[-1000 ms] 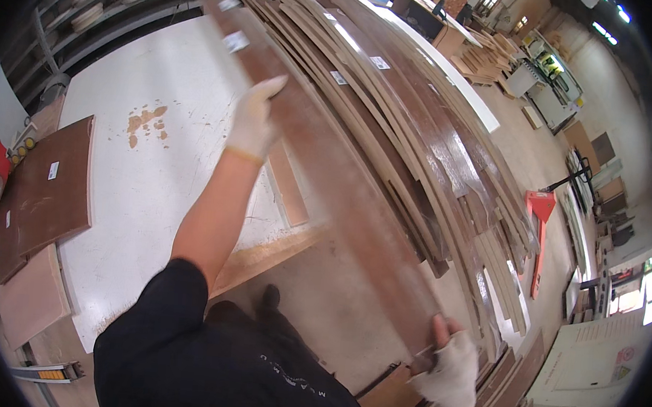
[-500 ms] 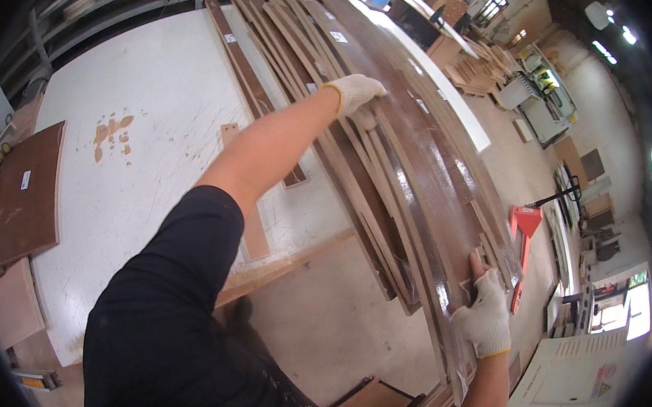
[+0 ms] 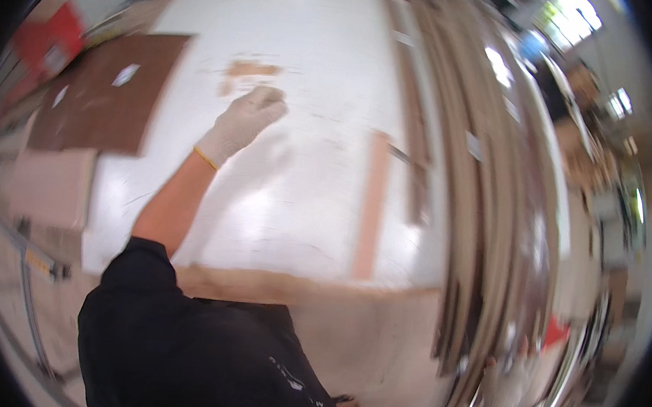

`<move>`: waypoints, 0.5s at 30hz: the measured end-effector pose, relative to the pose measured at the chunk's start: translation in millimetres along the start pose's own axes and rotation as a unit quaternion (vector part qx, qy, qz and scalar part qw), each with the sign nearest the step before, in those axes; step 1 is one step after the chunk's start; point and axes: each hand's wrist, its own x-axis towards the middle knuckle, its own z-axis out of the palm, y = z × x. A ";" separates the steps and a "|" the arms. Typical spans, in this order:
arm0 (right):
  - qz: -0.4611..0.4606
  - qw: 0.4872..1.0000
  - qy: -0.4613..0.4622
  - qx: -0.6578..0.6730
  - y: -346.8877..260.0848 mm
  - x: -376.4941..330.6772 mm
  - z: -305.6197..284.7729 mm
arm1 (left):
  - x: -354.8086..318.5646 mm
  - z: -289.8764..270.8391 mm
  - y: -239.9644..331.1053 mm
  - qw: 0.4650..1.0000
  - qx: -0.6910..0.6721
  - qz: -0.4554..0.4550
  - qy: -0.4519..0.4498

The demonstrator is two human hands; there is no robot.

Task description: The person repeatedly picks up brown wood panels from a pile, carries them to a workbench, and stacks them. They also handle smaller offcut pieces, placing them on the bench or floor.

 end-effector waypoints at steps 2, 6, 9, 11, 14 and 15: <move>-0.108 0.975 0.023 0.191 -59.3 17.7 -8.1 | -51.3 -67.0 -59.5 0.945 -0.046 -0.158 0.282; -0.269 0.799 -0.192 0.503 -273.5 34.5 8.8 | -134.0 -129.8 -158.5 0.805 -0.173 -0.245 0.512; -0.322 0.677 -0.364 0.553 -479.1 32.6 22.0 | -145.7 -176.8 -208.7 0.819 -0.197 -0.262 0.472; -0.319 0.606 -0.391 0.615 -601.5 6.8 27.9 | -127.2 -195.2 -219.8 0.721 -0.496 -0.156 0.458; -0.170 0.530 -0.423 0.716 -733.9 -45.2 26.2 | -122.4 -224.0 -216.3 0.773 -0.495 -0.125 0.376; -0.161 0.449 -0.481 0.735 -762.2 -58.0 20.4 | -123.8 -229.4 -211.1 0.748 -0.548 -0.165 0.336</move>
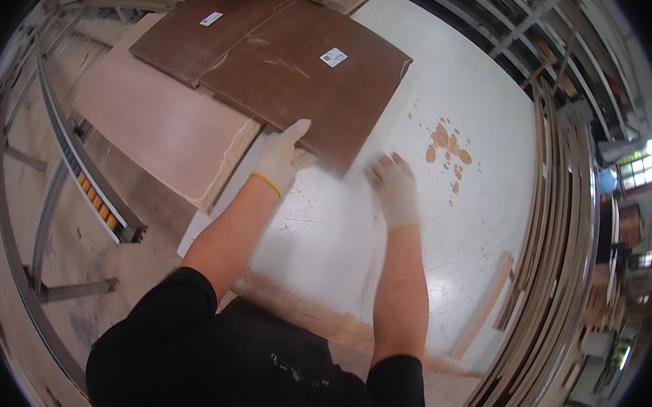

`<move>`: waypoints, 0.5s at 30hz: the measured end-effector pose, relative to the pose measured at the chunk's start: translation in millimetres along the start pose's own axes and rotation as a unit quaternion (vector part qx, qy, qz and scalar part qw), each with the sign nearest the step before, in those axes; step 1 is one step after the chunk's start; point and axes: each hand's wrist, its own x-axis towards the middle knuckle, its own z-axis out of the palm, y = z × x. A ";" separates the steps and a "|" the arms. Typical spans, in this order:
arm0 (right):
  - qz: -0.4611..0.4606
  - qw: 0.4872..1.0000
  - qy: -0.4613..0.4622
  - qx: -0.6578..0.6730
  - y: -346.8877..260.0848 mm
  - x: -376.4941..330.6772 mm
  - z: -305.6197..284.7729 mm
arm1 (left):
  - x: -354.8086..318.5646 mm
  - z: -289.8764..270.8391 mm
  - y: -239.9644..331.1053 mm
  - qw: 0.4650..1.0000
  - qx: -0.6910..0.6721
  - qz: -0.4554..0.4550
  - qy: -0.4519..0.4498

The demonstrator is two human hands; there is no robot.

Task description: The person repeatedly picks up brown wood panels from a pile, carries them to a workbench, and stacks them. They also handle smaller offcut pieces, placing them on the bench or floor.

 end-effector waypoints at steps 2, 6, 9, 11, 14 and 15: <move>0.053 0.988 -0.036 0.138 2.5 15.8 39.6 | -9.7 -1.1 10.8 0.994 -0.031 -0.072 -0.079; 0.041 0.981 -0.044 0.185 -13.6 5.9 76.0 | -30.6 -4.5 16.3 0.985 -0.096 -0.012 -0.140; 0.014 0.990 0.019 0.138 -3.8 -24.3 89.1 | -48.5 -3.3 27.6 0.945 0.268 0.179 -0.055; -0.070 0.985 0.092 0.129 12.2 -45.4 97.8 | -61.1 1.2 41.2 0.988 0.125 0.087 -0.038; -0.125 0.973 0.039 0.190 22.2 -98.4 81.2 | -84.1 1.7 65.8 0.912 -0.083 -0.321 -0.240; -0.184 0.969 0.040 0.163 15.6 -121.1 66.3 | -90.2 3.0 71.9 0.834 -0.073 -0.458 -0.300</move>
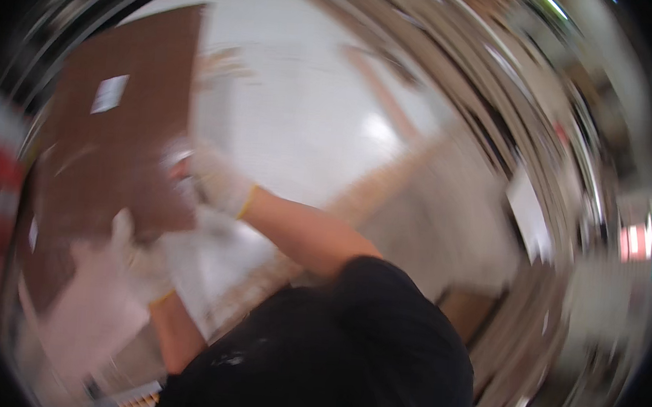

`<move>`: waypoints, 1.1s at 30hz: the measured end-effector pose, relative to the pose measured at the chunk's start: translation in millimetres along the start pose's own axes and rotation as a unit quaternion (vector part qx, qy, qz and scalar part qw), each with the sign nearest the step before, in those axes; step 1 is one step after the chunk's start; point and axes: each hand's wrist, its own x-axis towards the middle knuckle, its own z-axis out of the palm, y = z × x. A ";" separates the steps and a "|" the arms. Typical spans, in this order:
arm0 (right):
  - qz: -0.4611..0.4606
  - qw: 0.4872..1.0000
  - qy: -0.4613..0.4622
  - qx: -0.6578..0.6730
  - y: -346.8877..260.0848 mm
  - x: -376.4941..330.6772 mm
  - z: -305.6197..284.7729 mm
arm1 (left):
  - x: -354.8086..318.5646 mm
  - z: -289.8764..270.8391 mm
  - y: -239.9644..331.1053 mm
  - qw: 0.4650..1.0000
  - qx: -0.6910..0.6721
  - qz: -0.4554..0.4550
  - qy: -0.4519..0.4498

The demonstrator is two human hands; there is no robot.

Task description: The person repeatedly picks up brown wood panels from a pile, carries them to a workbench, and stacks them. They also handle smaller offcut pieces, placing them on the bench or floor.

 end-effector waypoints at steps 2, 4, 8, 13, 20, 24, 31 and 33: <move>-0.062 0.982 -0.053 0.168 -37.2 -51.8 -19.3 | 8.6 2.4 -9.7 0.975 0.138 0.171 0.038; -0.120 0.989 -0.022 0.088 -89.1 -87.4 -41.7 | 26.4 6.0 -19.0 0.913 0.281 0.289 0.055; -0.284 0.935 0.170 0.124 -165.6 -218.3 -105.6 | 73.7 39.5 -39.3 0.868 0.378 0.321 0.016; -0.445 0.739 0.474 0.179 -135.1 -450.1 -150.9 | 133.2 118.3 -131.9 0.911 0.362 0.043 -0.192; -0.596 0.634 0.479 0.117 10.8 -700.9 -78.8 | 131.1 184.5 -403.5 0.773 0.302 -0.313 -0.462; -0.511 0.533 0.670 0.070 53.9 -748.5 -62.3 | 103.5 279.1 -595.0 0.575 0.355 -0.462 -0.575; -0.629 0.481 0.571 0.214 38.6 -852.8 -121.3 | 88.8 282.1 -831.3 0.544 0.315 -0.506 -0.591; -0.622 0.439 0.603 0.237 24.0 -888.1 -143.8 | 91.5 239.9 -825.0 0.598 0.417 -0.461 -0.506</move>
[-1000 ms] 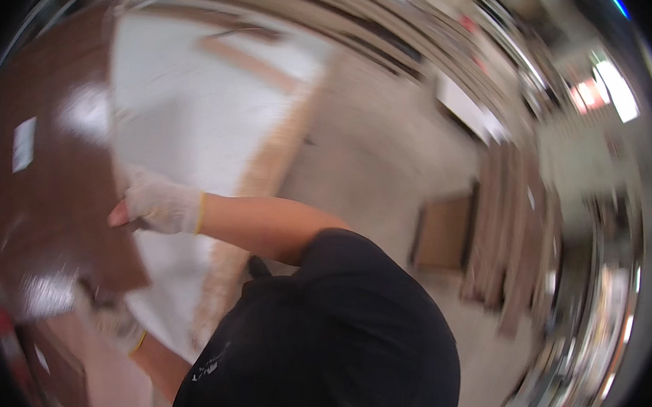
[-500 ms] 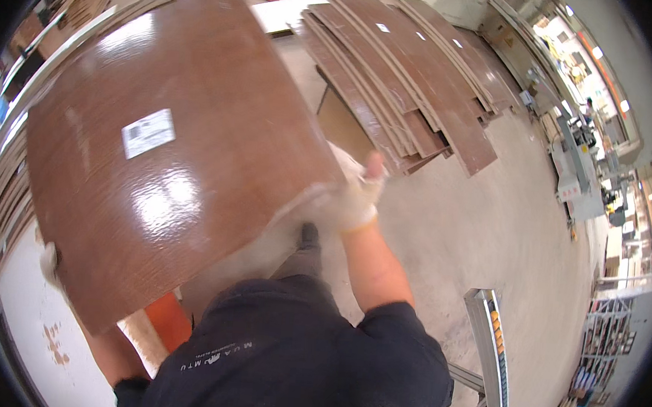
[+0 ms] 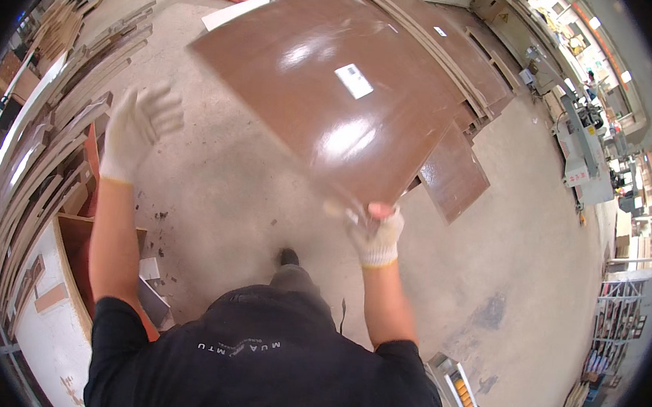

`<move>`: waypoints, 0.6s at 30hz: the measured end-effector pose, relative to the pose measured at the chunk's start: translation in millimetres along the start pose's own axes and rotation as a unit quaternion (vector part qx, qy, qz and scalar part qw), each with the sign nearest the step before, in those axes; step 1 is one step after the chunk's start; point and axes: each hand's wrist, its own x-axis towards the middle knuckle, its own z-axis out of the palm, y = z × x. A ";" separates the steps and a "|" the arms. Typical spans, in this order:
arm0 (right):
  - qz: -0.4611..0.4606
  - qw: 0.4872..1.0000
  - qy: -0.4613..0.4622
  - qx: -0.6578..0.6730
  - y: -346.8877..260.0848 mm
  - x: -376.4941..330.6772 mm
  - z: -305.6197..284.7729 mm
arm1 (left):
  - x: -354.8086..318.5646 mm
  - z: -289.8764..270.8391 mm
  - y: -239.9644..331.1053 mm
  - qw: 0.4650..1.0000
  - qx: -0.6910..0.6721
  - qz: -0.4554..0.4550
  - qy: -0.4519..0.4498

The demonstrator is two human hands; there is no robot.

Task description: The person repeatedly picks up brown wood panels from a pile, carries them to a workbench, and stacks them. They also handle smaller offcut pieces, placing them on the bench or floor.

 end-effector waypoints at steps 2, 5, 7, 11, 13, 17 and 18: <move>-0.019 0.999 0.027 -0.013 -13.2 54.5 3.7 | -33.8 -12.5 -48.6 0.997 -0.031 -0.023 0.070; -0.034 0.998 0.022 0.045 -24.0 138.8 2.0 | -109.5 -34.5 -123.7 0.969 -0.099 -0.123 0.190; -0.047 0.996 0.037 0.067 -24.9 195.9 -2.6 | -169.7 -46.8 -162.7 0.944 -0.096 -0.157 0.274; -0.032 0.991 0.076 0.106 -10.6 296.3 -7.5 | -266.8 -60.5 -194.5 0.882 -0.147 -0.204 0.399; -0.052 0.991 0.056 0.112 0.0 340.8 -3.7 | -297.8 -55.7 -196.6 0.890 -0.167 -0.154 0.395; -0.036 0.993 0.035 0.110 12.2 395.7 -0.1 | -331.9 -31.5 -195.6 0.876 -0.178 -0.105 0.437; -0.049 0.992 0.065 0.094 12.3 402.1 -0.9 | -337.7 -24.4 -196.8 0.872 -0.167 -0.102 0.449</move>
